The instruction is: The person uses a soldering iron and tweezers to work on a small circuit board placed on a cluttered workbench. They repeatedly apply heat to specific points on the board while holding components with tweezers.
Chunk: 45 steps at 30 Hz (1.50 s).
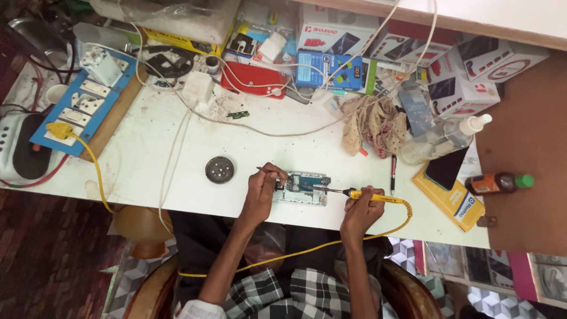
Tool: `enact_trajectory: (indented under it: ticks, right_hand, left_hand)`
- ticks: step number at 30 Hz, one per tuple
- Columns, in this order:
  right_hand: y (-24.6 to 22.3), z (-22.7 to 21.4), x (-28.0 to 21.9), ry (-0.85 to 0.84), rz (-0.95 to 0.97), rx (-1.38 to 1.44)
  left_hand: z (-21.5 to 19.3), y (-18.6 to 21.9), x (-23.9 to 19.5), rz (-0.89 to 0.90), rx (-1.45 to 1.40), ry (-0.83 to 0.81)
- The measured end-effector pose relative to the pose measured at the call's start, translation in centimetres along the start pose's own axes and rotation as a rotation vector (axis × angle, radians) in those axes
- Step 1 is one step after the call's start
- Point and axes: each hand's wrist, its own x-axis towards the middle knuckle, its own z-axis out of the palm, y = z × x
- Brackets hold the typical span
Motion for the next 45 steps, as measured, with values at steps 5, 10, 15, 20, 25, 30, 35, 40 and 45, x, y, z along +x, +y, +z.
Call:
enact_trajectory:
  ticks: [5,10,15,20,25,30,35,40,45]
  right_hand:
    - [-0.1,0.0,-0.1,0.010,0.004,0.029]
    - [-0.1,0.0,0.0,0.003,0.000,0.043]
    - [-0.1,-0.2,-0.1,0.018,0.034,-0.014]
    - [-0.3,-0.1,-0.1,0.055,-0.001,0.062]
    - [-0.4,0.0,-0.1,0.052,0.024,0.046]
    - [-0.8,0.5,-0.3,0.018,0.018,-0.001]
    - [-1.1,0.9,-0.6,-0.006,-0.009,-0.014]
    - [-1.2,1.1,-1.0,0.004,-0.054,-0.074]
    - [-1.4,0.0,-2.6,-0.017,-0.073,-0.146]
  left_hand:
    - [0.0,0.5,0.1,-0.199,0.112,0.041]
    - [-0.1,0.3,0.1,-0.030,0.042,0.005]
    - [0.0,-0.1,-0.2,-0.025,0.034,0.017]
    - [0.0,0.3,0.0,-0.004,0.032,0.009]
    - [0.0,0.9,-0.1,-0.101,0.064,0.036]
    - [-0.1,1.1,0.0,-0.138,0.054,0.049]
    - [-0.1,0.8,0.1,-0.097,0.033,0.061]
    - [-0.2,0.7,0.3,-0.066,0.046,0.057]
    - [-0.2,0.4,0.1,-0.067,0.017,0.053]
